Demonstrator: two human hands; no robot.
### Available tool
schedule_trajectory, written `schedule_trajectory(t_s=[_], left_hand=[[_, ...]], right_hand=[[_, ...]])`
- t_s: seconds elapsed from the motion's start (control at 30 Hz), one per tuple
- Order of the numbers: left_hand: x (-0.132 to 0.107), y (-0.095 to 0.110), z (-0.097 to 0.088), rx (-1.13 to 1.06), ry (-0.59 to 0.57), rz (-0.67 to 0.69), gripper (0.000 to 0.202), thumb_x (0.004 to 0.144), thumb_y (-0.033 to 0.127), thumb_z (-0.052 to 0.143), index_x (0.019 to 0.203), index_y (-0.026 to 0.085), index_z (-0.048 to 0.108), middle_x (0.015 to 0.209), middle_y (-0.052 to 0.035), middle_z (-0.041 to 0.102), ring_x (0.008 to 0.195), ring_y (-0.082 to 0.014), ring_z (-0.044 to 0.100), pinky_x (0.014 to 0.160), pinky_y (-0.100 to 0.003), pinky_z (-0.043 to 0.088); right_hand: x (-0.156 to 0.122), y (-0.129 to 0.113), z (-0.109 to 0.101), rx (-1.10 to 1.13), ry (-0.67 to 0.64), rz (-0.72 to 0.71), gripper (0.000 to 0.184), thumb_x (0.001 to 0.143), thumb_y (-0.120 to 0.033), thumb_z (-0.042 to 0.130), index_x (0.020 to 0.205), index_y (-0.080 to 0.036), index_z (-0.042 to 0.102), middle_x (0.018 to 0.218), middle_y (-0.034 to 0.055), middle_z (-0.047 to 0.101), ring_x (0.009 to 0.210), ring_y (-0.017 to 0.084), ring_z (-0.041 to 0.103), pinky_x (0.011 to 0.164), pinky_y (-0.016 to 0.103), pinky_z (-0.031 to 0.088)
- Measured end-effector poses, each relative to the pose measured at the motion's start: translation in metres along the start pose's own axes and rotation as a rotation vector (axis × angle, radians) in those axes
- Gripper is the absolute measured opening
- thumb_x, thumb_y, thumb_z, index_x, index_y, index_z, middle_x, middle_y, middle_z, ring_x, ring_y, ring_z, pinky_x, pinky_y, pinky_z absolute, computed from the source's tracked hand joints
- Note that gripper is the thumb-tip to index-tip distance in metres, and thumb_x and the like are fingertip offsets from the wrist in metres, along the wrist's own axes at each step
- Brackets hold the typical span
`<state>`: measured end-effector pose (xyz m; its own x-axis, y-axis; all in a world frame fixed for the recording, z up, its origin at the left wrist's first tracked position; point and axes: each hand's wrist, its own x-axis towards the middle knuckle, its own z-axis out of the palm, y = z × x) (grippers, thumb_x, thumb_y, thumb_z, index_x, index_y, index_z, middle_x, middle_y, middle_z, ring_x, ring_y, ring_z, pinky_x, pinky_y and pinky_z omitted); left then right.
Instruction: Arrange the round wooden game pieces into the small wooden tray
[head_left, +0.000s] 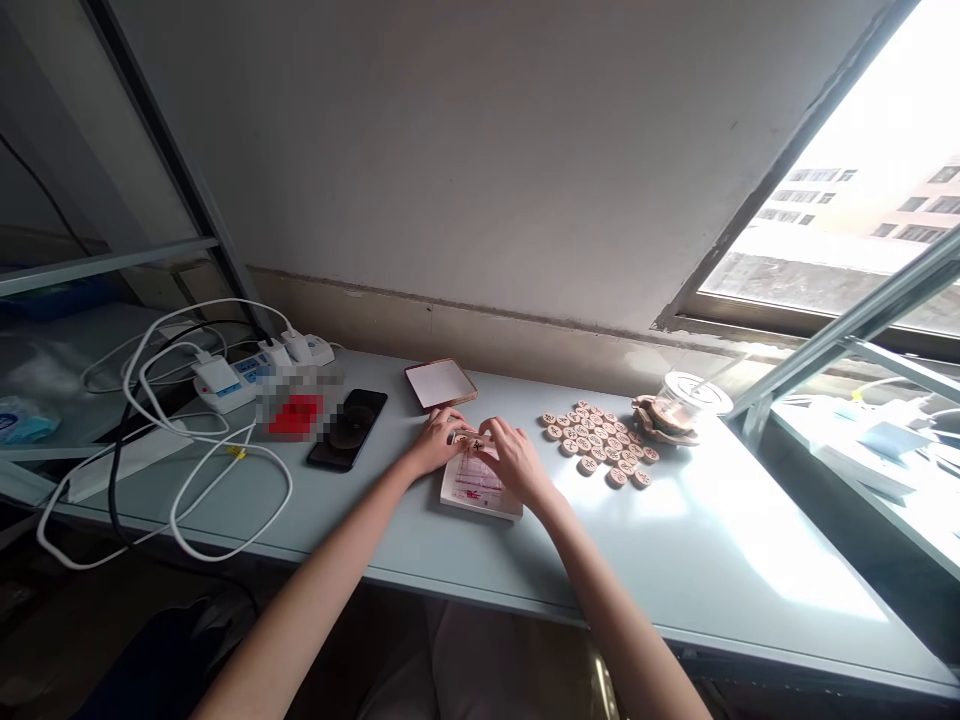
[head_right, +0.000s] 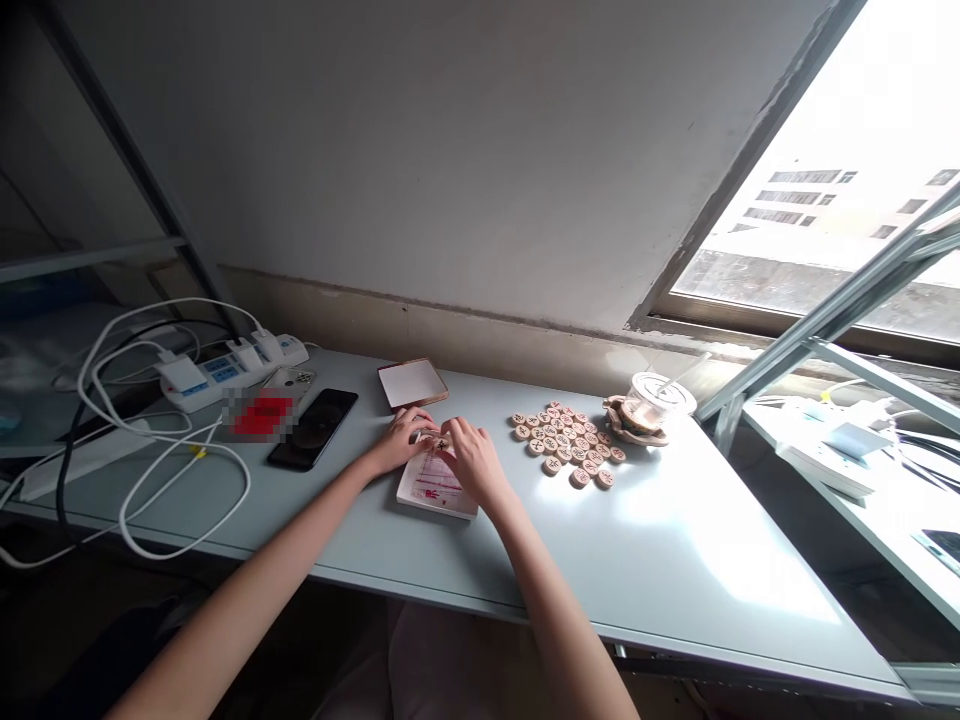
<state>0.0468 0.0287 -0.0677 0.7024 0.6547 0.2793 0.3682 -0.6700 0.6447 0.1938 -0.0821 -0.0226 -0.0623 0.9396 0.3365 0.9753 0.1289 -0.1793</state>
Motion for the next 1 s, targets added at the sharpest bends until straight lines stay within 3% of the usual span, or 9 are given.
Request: schedule_trajectory(t_s=[0.17, 0.27, 0.37, 0.47, 0.57, 0.67, 0.8, 1.0], left_hand=[[0.001, 0.003, 0.001, -0.020, -0.054, -0.044, 0.027, 0.076, 0.043, 0.062, 0.095, 0.023, 0.067, 0.112, -0.0051, 0.054, 0.107, -0.0246, 0.049, 0.099, -0.041, 0.037], [0.001, 0.004, -0.001, -0.035, -0.072, -0.060, 0.025, 0.075, 0.039, 0.063, 0.094, 0.023, 0.066, 0.111, -0.0047, 0.055, 0.104, -0.0236, 0.053, 0.098, -0.040, 0.037], [0.001, 0.006, -0.002, -0.049, -0.081, -0.061, 0.025, 0.074, 0.038, 0.064, 0.094, 0.022, 0.065, 0.111, -0.0047, 0.056, 0.105, -0.0238, 0.053, 0.097, -0.039, 0.038], [0.001, 0.005, -0.002, -0.050, -0.082, -0.059, 0.024, 0.074, 0.037, 0.064, 0.093, 0.022, 0.065, 0.111, -0.0050, 0.055, 0.106, -0.0239, 0.052, 0.098, -0.039, 0.037], [0.001, 0.003, -0.001, -0.043, -0.083, -0.053, 0.023, 0.076, 0.036, 0.062, 0.094, 0.022, 0.065, 0.112, -0.0048, 0.055, 0.107, -0.0234, 0.052, 0.098, -0.039, 0.037], [0.001, 0.003, -0.001, -0.029, -0.078, -0.048, 0.023, 0.076, 0.037, 0.062, 0.094, 0.023, 0.065, 0.112, -0.0045, 0.055, 0.107, -0.0236, 0.052, 0.098, -0.039, 0.038], [0.001, 0.006, -0.001, -0.001, -0.073, -0.046, 0.024, 0.075, 0.036, 0.063, 0.094, 0.022, 0.064, 0.110, -0.0047, 0.057, 0.105, -0.0240, 0.053, 0.095, -0.038, 0.040], [0.001, 0.006, 0.001, 0.014, -0.049, -0.013, 0.020, 0.078, 0.031, 0.061, 0.094, 0.021, 0.065, 0.107, -0.0048, 0.057, 0.105, -0.0230, 0.054, 0.090, -0.035, 0.043]], right_hand=[[-0.014, 0.047, -0.018, -0.225, 0.141, 0.209, 0.024, 0.092, -0.025, 0.040, 0.109, -0.020, 0.056, 0.115, 0.0088, 0.058, 0.100, 0.023, 0.052, 0.085, 0.037, 0.035], [-0.033, 0.079, -0.015, -0.349, 0.079, 0.305, 0.034, 0.089, -0.026, 0.042, 0.120, -0.018, 0.054, 0.130, 0.0137, 0.050, 0.117, 0.030, 0.043, 0.093, 0.048, 0.030], [-0.052, 0.094, -0.007, -0.351, 0.024, 0.275, 0.035, 0.090, -0.024, 0.038, 0.122, -0.022, 0.053, 0.132, 0.0104, 0.050, 0.123, 0.026, 0.040, 0.100, 0.051, 0.023], [-0.061, 0.090, -0.007, -0.312, 0.069, 0.223, 0.029, 0.093, -0.028, 0.037, 0.111, -0.026, 0.060, 0.127, 0.0057, 0.054, 0.120, 0.025, 0.042, 0.101, 0.051, 0.019], [-0.057, 0.077, -0.015, -0.229, 0.098, 0.231, 0.026, 0.091, -0.041, 0.044, 0.095, -0.027, 0.065, 0.115, 0.0040, 0.060, 0.109, 0.024, 0.048, 0.096, 0.047, 0.025], [-0.047, 0.061, -0.024, -0.094, 0.117, 0.260, 0.026, 0.087, -0.049, 0.050, 0.094, -0.028, 0.064, 0.104, 0.0024, 0.062, 0.100, 0.022, 0.050, 0.086, 0.038, 0.031], [-0.031, 0.033, -0.026, 0.007, 0.049, 0.120, 0.021, 0.088, -0.045, 0.053, 0.098, -0.030, 0.063, 0.098, 0.0008, 0.064, 0.093, 0.018, 0.051, 0.080, 0.033, 0.030], [-0.016, 0.013, -0.010, -0.156, -0.039, 0.041, 0.013, 0.087, -0.033, 0.057, 0.094, -0.025, 0.063, 0.088, 0.0009, 0.065, 0.084, 0.017, 0.051, 0.076, 0.033, 0.025]])
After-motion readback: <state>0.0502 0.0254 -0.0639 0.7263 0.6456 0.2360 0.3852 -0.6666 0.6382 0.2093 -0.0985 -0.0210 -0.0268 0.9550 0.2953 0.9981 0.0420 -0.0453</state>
